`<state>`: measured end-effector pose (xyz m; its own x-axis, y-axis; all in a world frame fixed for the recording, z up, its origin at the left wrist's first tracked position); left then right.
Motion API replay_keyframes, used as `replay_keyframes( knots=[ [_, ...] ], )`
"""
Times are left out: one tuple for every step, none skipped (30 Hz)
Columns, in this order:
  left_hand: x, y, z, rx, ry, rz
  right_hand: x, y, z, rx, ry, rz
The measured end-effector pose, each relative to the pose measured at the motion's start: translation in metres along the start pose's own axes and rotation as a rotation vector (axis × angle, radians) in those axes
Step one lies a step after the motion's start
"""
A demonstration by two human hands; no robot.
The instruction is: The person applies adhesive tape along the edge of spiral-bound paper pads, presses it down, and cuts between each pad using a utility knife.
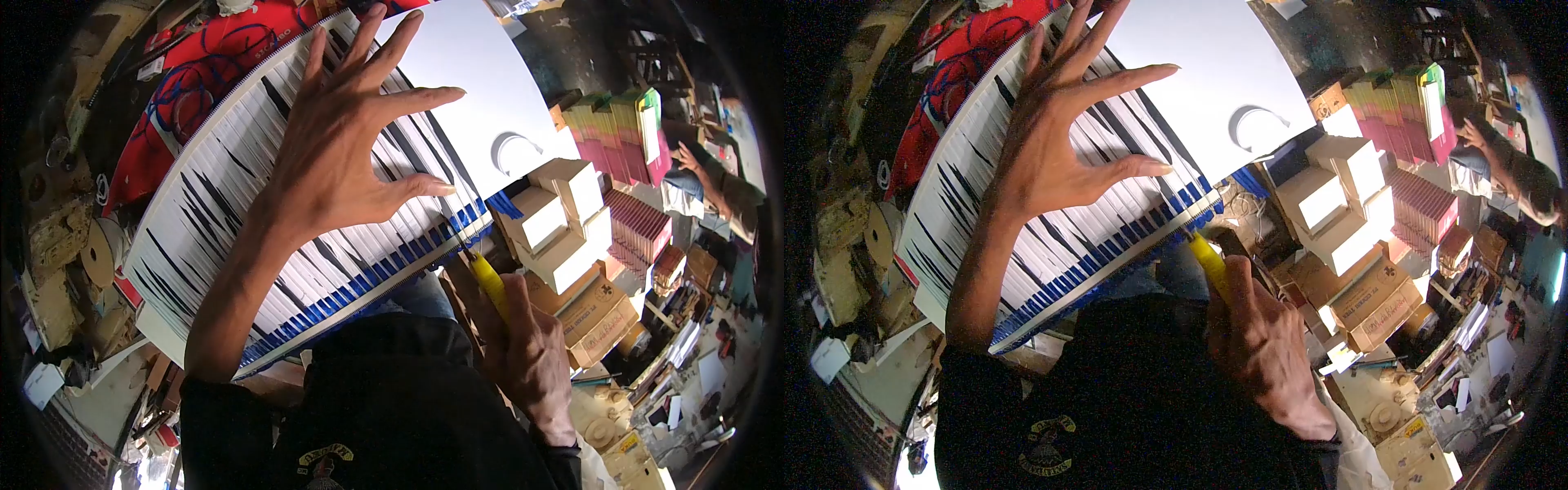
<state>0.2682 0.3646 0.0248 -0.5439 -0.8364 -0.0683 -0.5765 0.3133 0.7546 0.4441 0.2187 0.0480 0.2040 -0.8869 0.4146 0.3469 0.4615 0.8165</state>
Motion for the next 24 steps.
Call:
replay_keyframes(
  knots=[
    [-0.001, 0.000, 0.000, 0.033, 0.065, 0.061, 0.004, 0.000, -0.002, 0.026, -0.013, 0.024],
    [-0.001, -0.003, 0.001, 0.035, 0.066, 0.060, 0.006, -0.001, -0.003, 0.052, -0.025, 0.050],
    [0.000, -0.005, 0.001, 0.002, 0.044, 0.017, 0.005, 0.001, 0.000, 0.054, -0.025, 0.052],
    [0.001, -0.005, 0.000, -0.030, 0.021, -0.024, 0.004, 0.002, 0.003, 0.090, -0.060, 0.083],
    [0.001, -0.007, 0.004, -0.026, 0.021, -0.022, 0.004, 0.001, 0.002, 0.125, -0.098, 0.113],
    [0.001, -0.008, 0.007, -0.068, -0.014, -0.024, 0.005, 0.001, 0.001, 0.126, -0.104, 0.114],
    [0.000, -0.008, 0.006, -0.110, -0.051, -0.027, 0.005, 0.002, 0.002, 0.130, -0.069, 0.075],
    [-0.001, -0.007, 0.001, -0.107, -0.057, -0.026, 0.005, 0.005, 0.004, 0.134, -0.034, 0.034],
    [-0.002, -0.003, -0.003, -0.058, -0.018, -0.026, 0.008, 0.007, 0.004, 0.136, -0.038, 0.032],
    [-0.002, -0.001, -0.003, -0.010, 0.027, -0.028, 0.012, 0.007, 0.001, 0.132, -0.089, 0.089],
    [-0.001, -0.001, -0.002, -0.002, 0.024, -0.039, 0.015, 0.004, -0.003, 0.125, -0.140, 0.147],
    [-0.001, 0.001, -0.002, 0.000, 0.026, -0.037, 0.013, 0.002, -0.002, 0.125, -0.140, 0.151],
    [-0.002, 0.002, -0.001, 0.013, 0.041, -0.002, 0.010, 0.000, -0.002, 0.130, -0.131, 0.143],
    [-0.003, 0.001, -0.002, 0.025, 0.050, 0.034, 0.007, 0.000, -0.001, 0.134, -0.125, 0.129],
    [-0.003, -0.001, -0.005, 0.025, 0.038, 0.042, 0.005, 0.000, -0.002, 0.129, -0.136, 0.123],
    [-0.005, 0.000, -0.006, 0.026, 0.050, 0.016, 0.002, -0.006, -0.004, 0.161, -0.157, 0.207],
    [-0.006, 0.001, -0.005, 0.028, 0.067, -0.015, 0.001, -0.012, -0.006, 0.197, -0.173, 0.293],
    [-0.007, 0.001, -0.004, 0.026, 0.065, -0.023, 0.007, -0.007, -0.008, 0.202, -0.170, 0.287],
    [-0.005, 0.000, -0.004, 0.002, 0.040, -0.036, 0.022, -0.002, -0.018, 0.143, -0.238, 0.299],
    [-0.002, -0.001, -0.004, -0.020, 0.021, -0.041, 0.031, 0.002, -0.021, 0.080, -0.307, 0.321],
    [-0.003, 0.000, -0.005, -0.020, 0.019, -0.037, 0.031, 0.024, -0.009, 0.015, -0.237, 0.083],
    [-0.001, -0.001, -0.006, -0.018, 0.022, -0.030, 0.031, 0.019, -0.007, 0.011, -0.239, 0.090],
    [-0.001, 0.000, -0.006, 0.003, 0.038, -0.032, 0.028, 0.019, -0.002, -0.016, -0.165, 0.032],
    [-0.003, 0.002, -0.005, 0.022, 0.052, -0.037, 0.024, 0.020, 0.003, -0.043, -0.089, -0.031]
  ],
)
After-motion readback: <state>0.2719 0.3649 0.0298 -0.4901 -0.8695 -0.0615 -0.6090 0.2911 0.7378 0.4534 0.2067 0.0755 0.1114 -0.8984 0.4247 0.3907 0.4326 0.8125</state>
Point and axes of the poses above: each hand's wrist, its own x-axis away from the middle knuckle, its own y-axis out of the back of the hand, z = x × y, the point moved 8 cm from there along -x, towards the middle knuckle, and after that the axes turned 10 degrees about x, right-handed, at the moved point
